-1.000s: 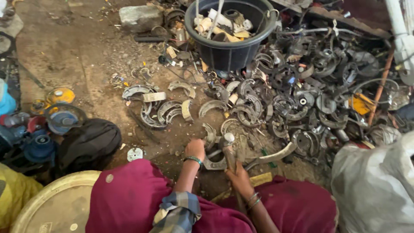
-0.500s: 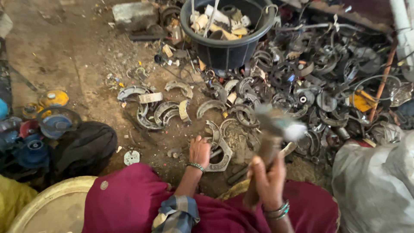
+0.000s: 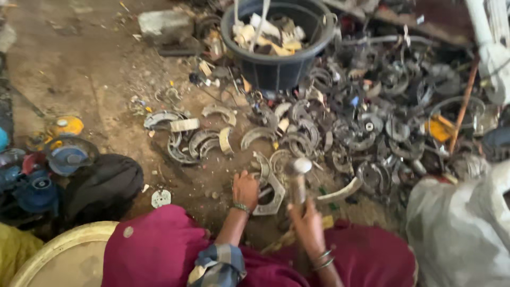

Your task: The person sits on the ground in a scrap yard and uses a hammer to strike curved metal brake shoe castings placed on a metal block, breaking pieces apart. They reposition each casting by hand between strikes and work through the pile of similar parts one at a time.

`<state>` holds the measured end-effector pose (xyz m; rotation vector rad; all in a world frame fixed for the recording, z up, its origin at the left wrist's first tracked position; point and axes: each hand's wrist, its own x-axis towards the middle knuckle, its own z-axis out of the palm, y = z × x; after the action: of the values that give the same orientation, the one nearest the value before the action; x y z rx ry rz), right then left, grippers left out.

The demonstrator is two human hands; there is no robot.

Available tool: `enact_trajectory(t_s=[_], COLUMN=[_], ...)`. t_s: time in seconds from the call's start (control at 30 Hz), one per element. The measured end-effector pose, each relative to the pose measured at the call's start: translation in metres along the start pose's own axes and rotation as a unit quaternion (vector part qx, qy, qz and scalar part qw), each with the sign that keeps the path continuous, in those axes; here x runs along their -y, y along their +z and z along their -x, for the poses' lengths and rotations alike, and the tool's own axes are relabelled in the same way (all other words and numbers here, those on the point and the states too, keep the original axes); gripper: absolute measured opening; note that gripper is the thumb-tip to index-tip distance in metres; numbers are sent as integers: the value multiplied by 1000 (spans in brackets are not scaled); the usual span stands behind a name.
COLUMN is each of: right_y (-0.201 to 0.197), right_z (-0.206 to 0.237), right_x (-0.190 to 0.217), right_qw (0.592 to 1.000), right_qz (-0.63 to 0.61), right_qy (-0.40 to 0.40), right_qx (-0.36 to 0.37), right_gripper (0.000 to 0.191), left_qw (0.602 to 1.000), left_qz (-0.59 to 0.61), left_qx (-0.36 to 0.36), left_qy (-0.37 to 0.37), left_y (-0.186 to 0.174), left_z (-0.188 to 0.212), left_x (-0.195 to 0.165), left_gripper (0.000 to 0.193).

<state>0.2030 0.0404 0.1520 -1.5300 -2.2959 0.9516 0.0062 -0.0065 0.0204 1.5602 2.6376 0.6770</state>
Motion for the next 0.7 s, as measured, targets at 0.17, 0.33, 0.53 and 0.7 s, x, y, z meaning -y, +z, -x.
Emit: enact_trajectory(t_s=[0.17,0.33,0.53,0.7], right_y=[-72,-57,38,-5], right_z=[28,13,-24,5], right_x=[75,67,-8,8], right_qw=[926,895,983,995], right_qz=[-307,-332,90,-95], right_qy=[-205,-268,-158,28], right_qx=[-81,-131,-2,-6], right_gripper=[27,29,33,32], left_qw=[997,997,998,998], left_qz=[49,67,38,50], left_qx=[-50,-24,-54,-23], left_qy=[-18,-37,-25,-18], left_y=[-15,-10,-2,-13], left_z=[7,8,6,8], left_x=[-4,-4,-4,-8], left_gripper=[13,13,13,11])
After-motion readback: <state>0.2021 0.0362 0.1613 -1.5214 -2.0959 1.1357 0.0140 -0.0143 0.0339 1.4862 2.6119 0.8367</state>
